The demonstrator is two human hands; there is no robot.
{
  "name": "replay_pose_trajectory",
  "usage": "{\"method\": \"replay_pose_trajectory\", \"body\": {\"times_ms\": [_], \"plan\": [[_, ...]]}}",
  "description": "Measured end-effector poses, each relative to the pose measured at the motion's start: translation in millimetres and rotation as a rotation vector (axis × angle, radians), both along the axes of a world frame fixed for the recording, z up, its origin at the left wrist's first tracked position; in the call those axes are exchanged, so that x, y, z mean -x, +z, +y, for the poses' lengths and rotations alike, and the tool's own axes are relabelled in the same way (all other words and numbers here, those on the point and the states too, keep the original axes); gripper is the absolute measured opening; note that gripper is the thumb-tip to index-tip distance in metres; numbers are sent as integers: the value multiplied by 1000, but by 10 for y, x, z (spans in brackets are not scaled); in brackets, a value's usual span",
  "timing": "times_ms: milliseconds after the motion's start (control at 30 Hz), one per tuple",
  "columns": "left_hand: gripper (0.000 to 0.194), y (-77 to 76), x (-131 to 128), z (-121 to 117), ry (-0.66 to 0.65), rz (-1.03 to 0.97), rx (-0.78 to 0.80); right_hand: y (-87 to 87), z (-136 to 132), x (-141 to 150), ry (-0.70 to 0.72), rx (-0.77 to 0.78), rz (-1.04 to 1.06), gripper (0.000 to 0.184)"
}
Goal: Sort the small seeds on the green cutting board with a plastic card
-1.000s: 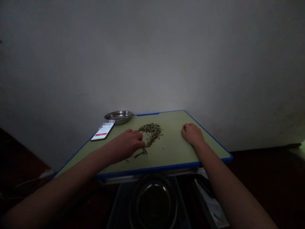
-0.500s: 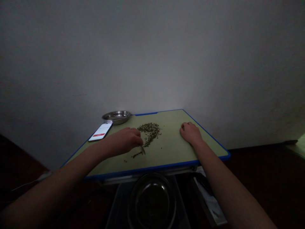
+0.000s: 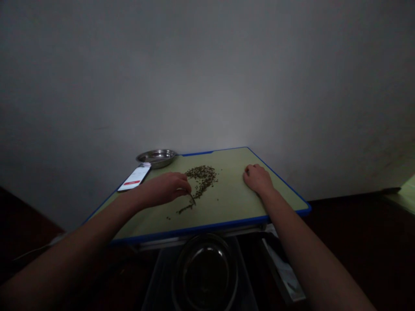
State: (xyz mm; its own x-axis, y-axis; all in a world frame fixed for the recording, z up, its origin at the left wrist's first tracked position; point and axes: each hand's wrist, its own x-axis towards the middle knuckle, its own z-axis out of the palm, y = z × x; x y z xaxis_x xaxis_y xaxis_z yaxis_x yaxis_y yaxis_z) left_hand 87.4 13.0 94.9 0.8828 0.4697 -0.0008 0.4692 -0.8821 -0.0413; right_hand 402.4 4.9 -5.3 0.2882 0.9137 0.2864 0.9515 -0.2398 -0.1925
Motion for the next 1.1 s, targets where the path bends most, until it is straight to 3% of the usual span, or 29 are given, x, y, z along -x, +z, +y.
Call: {"method": "replay_pose_trajectory", "body": {"times_ms": [133,300,467,633,833,1100], "plan": [[21,-21,-22,-6,-26,26,12,-1,6,-5,-1,4,-3,30],[23,-15,-113,-3,25,-6,-82,2,9,-13,0,7,-5,30],[21,20,-91,20,0,-23,-29,6,9,-16,1,10,0,30],[22,-38,-73,36,18,22,6,11,3,-7,-3,10,7,31],[23,-32,-161,91,59,-41,-40,9,3,-12,6,8,7,30],[21,-51,-56,91,34,-55,83,-14,25,-22,0,4,13,30]]}}
